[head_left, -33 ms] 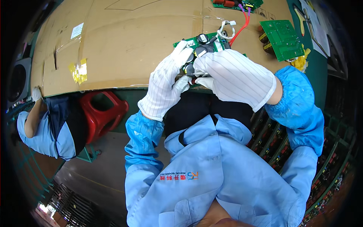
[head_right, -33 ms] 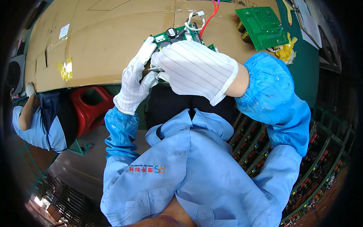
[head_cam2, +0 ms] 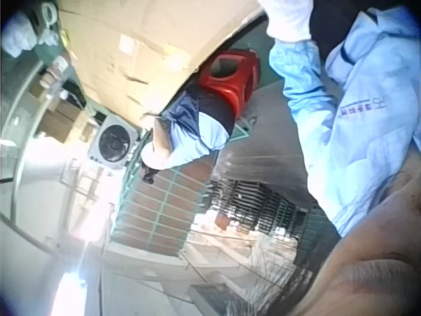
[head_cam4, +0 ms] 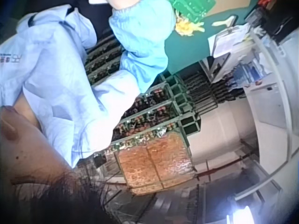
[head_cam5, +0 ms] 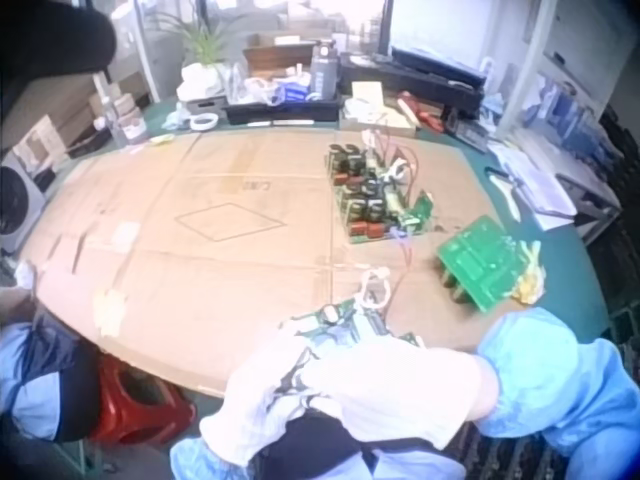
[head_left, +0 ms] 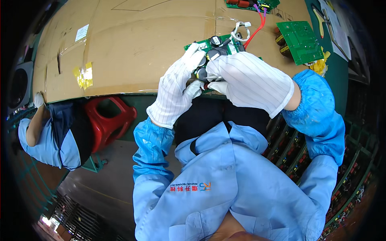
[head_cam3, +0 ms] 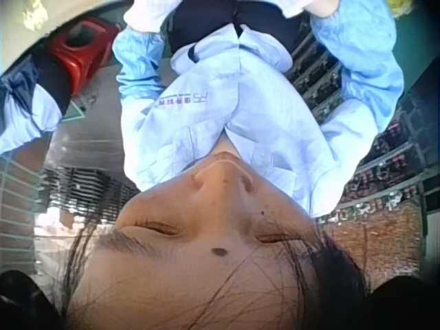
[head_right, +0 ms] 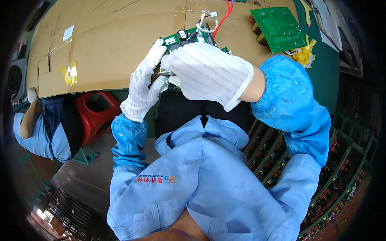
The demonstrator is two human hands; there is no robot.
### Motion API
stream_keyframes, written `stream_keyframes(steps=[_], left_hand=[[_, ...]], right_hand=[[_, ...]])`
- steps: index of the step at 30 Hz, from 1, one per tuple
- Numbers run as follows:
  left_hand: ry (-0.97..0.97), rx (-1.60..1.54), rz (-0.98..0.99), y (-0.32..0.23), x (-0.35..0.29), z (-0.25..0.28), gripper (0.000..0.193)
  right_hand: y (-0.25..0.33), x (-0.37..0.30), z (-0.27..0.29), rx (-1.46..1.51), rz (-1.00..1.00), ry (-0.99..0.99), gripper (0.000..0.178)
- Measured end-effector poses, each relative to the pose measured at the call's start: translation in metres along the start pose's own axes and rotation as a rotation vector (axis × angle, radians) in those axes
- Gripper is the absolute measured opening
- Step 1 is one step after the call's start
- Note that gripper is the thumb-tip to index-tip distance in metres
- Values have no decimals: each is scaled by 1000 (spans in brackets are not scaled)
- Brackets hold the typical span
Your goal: The person is manually assembling and inspecting electronic components on printed circuit boards at a factory workbench.
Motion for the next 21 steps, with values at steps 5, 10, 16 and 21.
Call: stream_keyframes(steps=[5,10,16,21], left_hand=[[7,1,-16,0,1,1,69],[9,18,-23,1,1,0,70],[3,7,-20,0,1,1,73],[-1,10,-8,3,1,0,73]], right_hand=[[-1,-3,-1,-40,30,-5,27],[-3,-12,-6,-66,26,0,30],[1,-6,-2,1,-83,180,32],[1,-11,-9,-25,-23,47,27]])
Point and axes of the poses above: each hand's wrist, its own x-axis towards the middle knuckle, its own z-axis out of the back of the hand, y = z × x, the point moved 1 cm from there along x, towards the middle knuckle, and after that the axes turned 4 degrees about z, right-handed, at the moved point
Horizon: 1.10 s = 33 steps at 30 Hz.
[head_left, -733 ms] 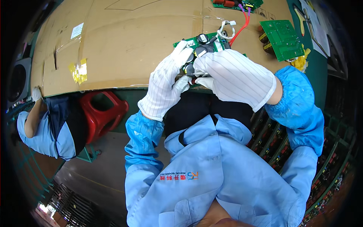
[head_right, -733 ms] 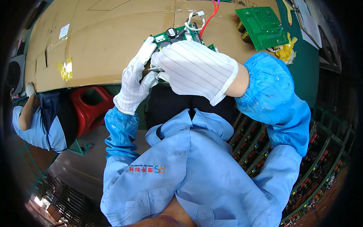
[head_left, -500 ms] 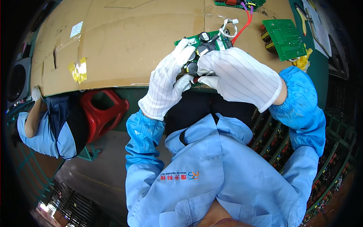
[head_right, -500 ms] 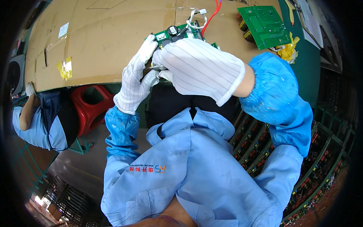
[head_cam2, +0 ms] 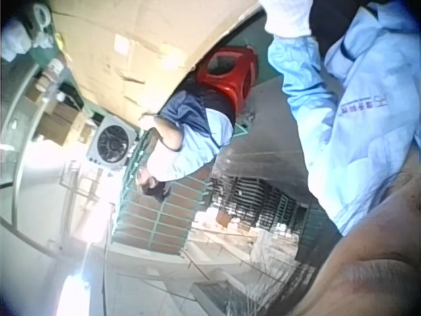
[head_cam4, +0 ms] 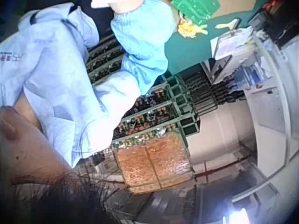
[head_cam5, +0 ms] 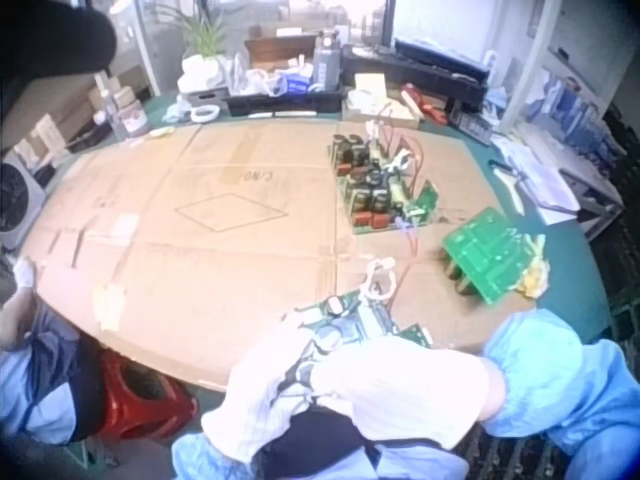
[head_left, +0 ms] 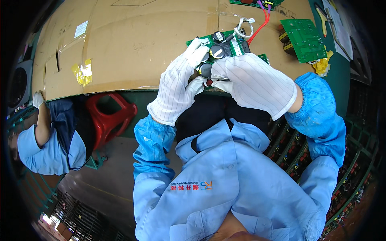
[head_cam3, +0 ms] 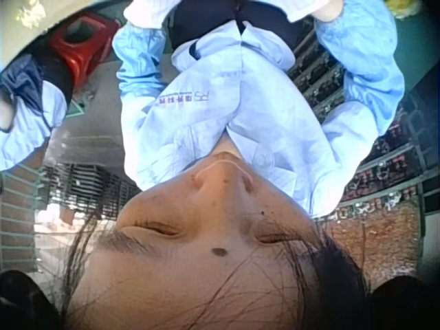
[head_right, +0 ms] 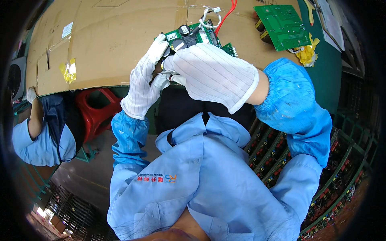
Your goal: The person is manually assembling and inspecting electronic components on printed circuit boards at a factory workbench.
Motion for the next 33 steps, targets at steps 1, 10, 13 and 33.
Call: stream_keyframes(steps=[1,10,13,33], left_hand=[[-2,-2,-7,-1,1,0,73],[13,-32,34,-2,-1,2,73],[31,-56,77,-4,-1,2,72],[-21,439,-80,-30,54,-13,74]], right_hand=[[1,-2,-2,-32,27,-49,26],[11,11,29,325,-174,75,22],[6,11,30,284,-138,-61,14],[21,-138,74,374,-957,-437,19]])
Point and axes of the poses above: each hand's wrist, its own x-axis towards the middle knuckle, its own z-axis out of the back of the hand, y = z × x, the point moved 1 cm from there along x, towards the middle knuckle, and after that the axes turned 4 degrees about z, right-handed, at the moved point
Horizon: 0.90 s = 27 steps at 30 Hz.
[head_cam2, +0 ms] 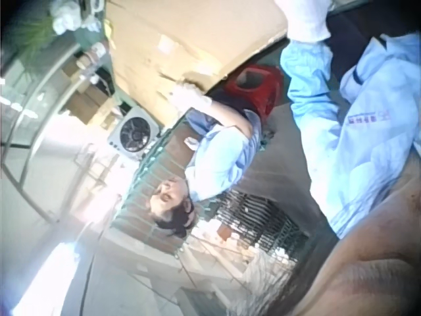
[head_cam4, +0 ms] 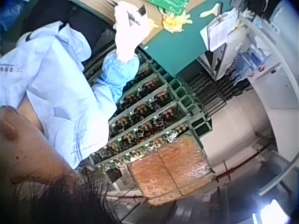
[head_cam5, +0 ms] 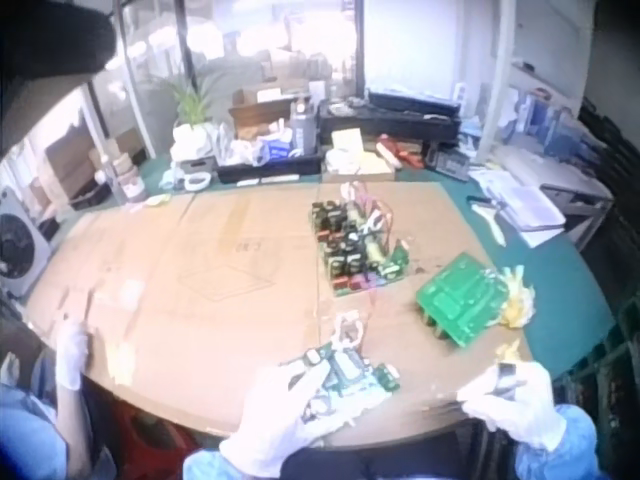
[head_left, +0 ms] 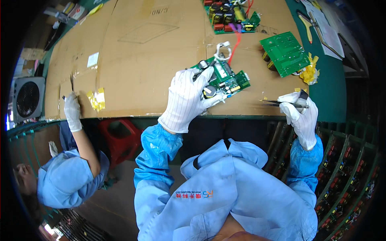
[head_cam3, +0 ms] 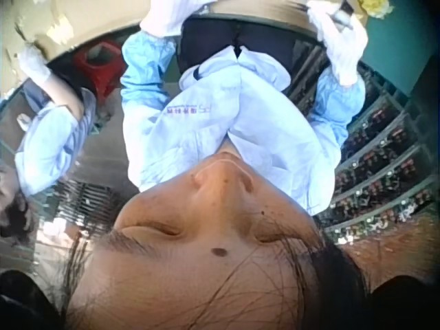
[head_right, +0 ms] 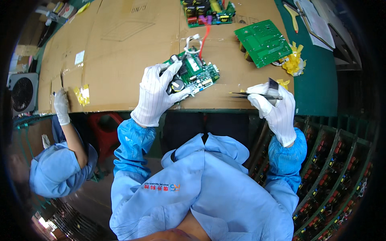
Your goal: The person is manually assembling and inspecting electronic components on printed circuit boards at a factory workbench.
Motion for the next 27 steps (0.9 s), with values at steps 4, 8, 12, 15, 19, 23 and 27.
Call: stream_keyframes(steps=[4,8,12,15,19,23,27], left_hand=[[43,9,7,4,16,19,62],[-155,156,29,40,36,38,51],[-294,375,199,121,57,79,48],[-367,611,327,195,65,102,53],[-324,931,589,258,58,113,53],[-413,1035,389,254,63,110,46],[-325,624,-18,125,114,43,43]], right_hand=[[-18,-16,19,276,-170,-337,25],[-72,-37,43,121,-237,-637,22],[-110,-50,48,168,-248,-721,21],[-121,-52,43,101,-234,-757,19],[-133,-54,30,8,-141,-776,18],[-143,-58,14,370,-245,-782,21],[-155,-72,2,626,-323,-844,27]])
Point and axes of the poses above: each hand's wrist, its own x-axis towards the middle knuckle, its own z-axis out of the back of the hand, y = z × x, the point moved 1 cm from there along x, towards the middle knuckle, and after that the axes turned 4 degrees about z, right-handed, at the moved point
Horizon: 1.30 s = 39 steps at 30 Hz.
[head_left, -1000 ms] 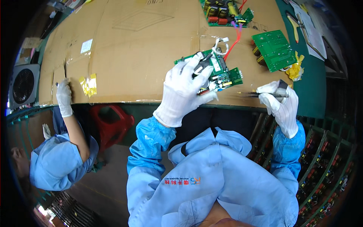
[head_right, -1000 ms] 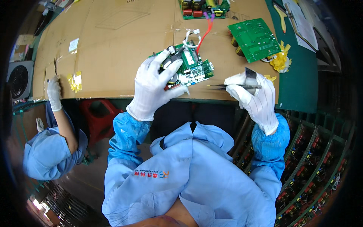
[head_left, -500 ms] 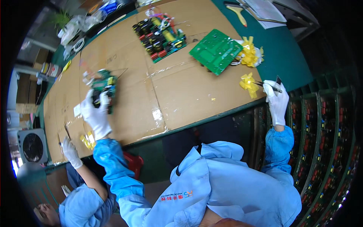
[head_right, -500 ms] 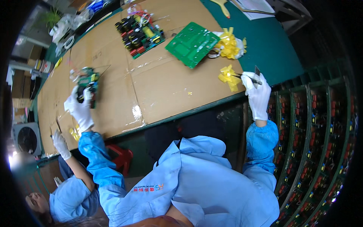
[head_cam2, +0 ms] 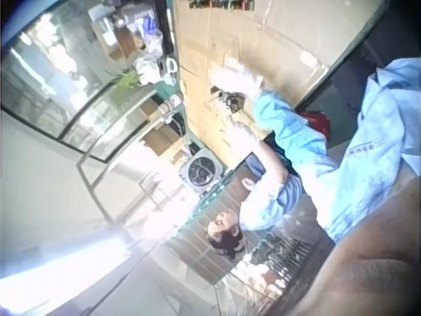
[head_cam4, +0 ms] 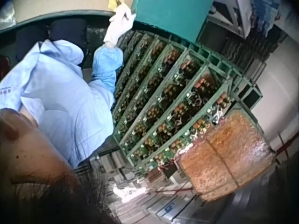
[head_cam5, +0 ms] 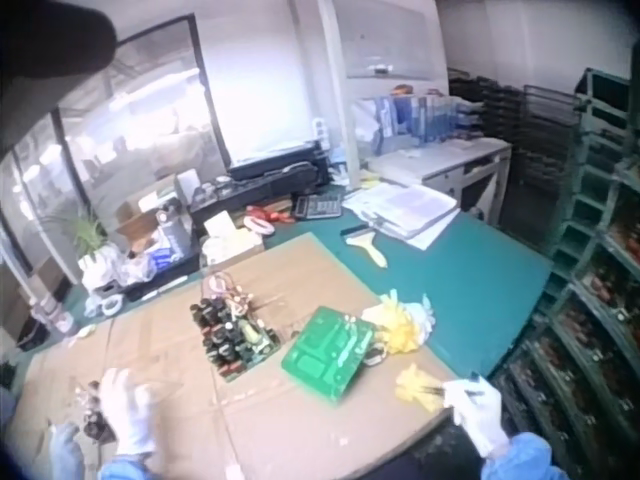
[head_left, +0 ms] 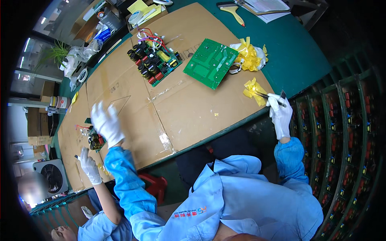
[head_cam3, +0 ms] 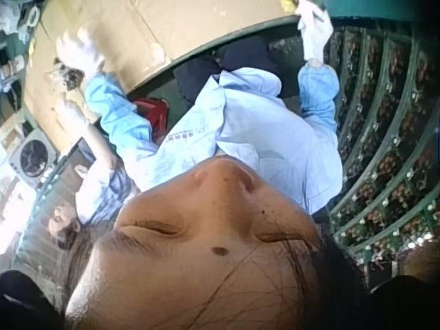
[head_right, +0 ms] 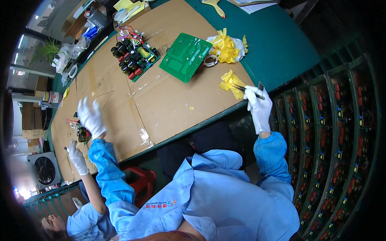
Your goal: The person is manually assembling and inspecting electronic components on printed circuit boards at a factory workbench.
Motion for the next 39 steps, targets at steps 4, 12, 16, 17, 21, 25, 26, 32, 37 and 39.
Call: stream_keyframes(steps=[4,12,16,17,21,25,26,32,37,39], left_hand=[[169,-495,-243,-172,17,27,54],[335,-421,-568,-299,4,6,58],[314,-791,-326,-280,30,7,34],[353,-857,-189,-267,32,9,32],[801,-1463,610,-208,9,44,32],[799,-1584,931,-133,-46,60,29],[810,-1591,980,-115,-59,62,29],[881,-1449,942,-47,-112,51,29],[352,-863,454,-59,-75,64,37],[256,-933,493,-63,-74,74,34]], right_hand=[[-2,-15,24,18,-81,-93,26],[12,-21,40,32,-58,-113,20],[19,-15,28,-100,29,-53,18],[19,-12,31,-208,34,15,16],[25,-5,14,-526,379,104,15],[40,-9,-3,-564,269,117,15],[42,-9,-2,-593,361,133,15],[55,-21,-36,-399,81,259,24],[62,-39,-92,-279,313,415,21],[64,-45,-102,-343,422,446,19]])
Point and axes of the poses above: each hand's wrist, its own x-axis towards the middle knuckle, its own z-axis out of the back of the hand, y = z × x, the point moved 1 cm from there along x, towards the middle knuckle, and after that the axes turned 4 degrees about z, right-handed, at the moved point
